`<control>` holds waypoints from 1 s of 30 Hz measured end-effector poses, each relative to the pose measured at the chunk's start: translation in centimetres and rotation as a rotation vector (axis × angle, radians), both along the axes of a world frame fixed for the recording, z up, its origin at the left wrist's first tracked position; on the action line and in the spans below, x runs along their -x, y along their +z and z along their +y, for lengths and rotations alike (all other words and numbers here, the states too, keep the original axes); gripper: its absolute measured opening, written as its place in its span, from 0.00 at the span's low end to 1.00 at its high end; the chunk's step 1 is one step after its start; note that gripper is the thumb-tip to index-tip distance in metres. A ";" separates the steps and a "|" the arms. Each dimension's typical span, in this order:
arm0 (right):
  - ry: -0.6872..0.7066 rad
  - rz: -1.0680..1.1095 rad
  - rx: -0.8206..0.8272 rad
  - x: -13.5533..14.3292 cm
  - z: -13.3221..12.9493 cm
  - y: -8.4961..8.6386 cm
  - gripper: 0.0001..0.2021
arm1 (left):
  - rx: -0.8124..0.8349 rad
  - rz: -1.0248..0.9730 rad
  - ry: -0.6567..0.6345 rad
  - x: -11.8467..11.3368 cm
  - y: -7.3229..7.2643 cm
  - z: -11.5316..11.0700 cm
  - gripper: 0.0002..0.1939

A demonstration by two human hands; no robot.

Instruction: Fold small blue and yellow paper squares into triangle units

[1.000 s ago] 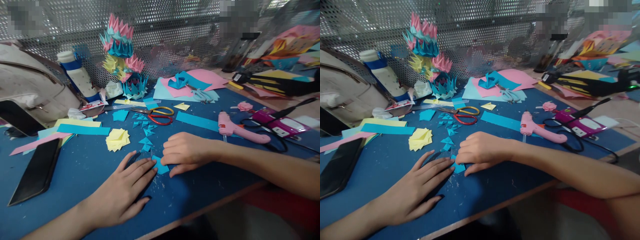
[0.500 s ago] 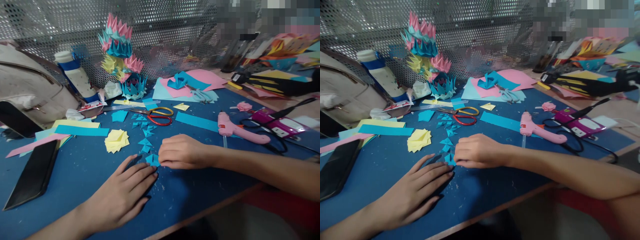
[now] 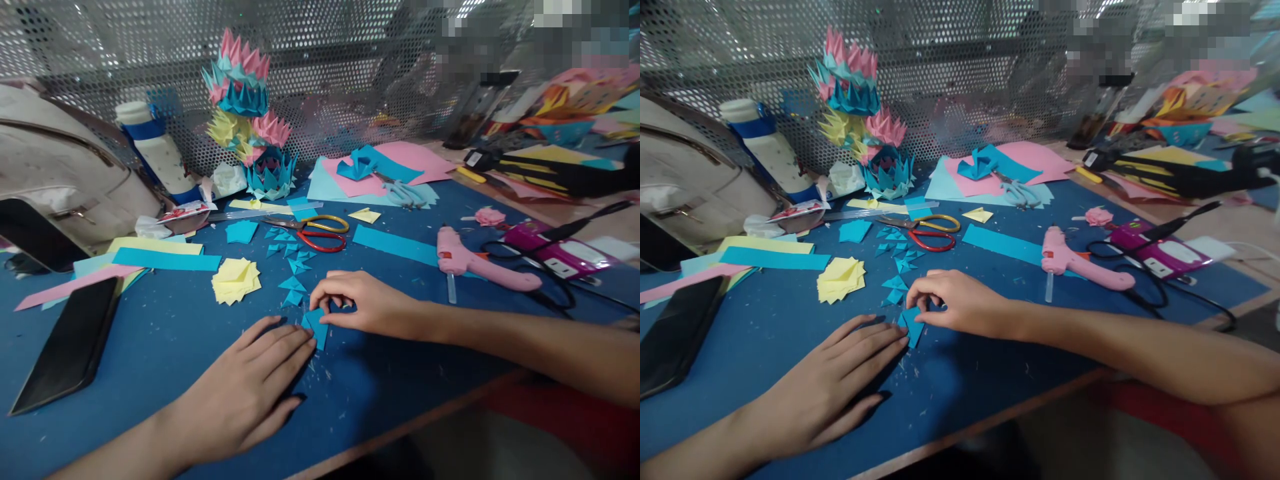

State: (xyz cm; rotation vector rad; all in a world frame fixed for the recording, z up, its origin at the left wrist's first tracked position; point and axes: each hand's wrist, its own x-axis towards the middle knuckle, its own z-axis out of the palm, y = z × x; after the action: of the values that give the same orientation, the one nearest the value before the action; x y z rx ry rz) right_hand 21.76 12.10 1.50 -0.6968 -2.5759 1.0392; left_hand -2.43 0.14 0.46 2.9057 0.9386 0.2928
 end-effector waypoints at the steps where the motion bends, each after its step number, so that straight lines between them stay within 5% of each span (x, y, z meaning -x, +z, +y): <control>1: -0.008 0.016 -0.030 0.0 -0.1 -0.2 0.06 | 0.016 0.007 0.004 -0.1 0.0 0.1 0.29; 5: 0.011 0.093 -0.172 0.0 -0.4 -1.0 0.02 | 0.045 0.052 0.018 -0.2 0.0 0.1 0.29; 10: 0.141 0.161 -0.307 -0.5 -0.4 -1.4 0.08 | 0.036 0.099 0.028 -0.3 0.0 0.0 0.28; 17: 0.283 0.180 -0.296 -0.8 0.6 -1.0 0.10 | 0.018 0.057 0.064 -0.2 0.1 -0.1 0.29; 30: 0.270 0.134 -0.363 -0.8 0.3 -1.3 0.09 | 0.035 0.048 0.064 -0.3 0.0 0.0 0.31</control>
State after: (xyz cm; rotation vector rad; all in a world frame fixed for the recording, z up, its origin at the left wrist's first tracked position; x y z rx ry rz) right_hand 22.58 12.35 0.18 -0.1866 -2.6820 0.6296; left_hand -2.16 0.13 0.47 2.8673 1.0340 0.2093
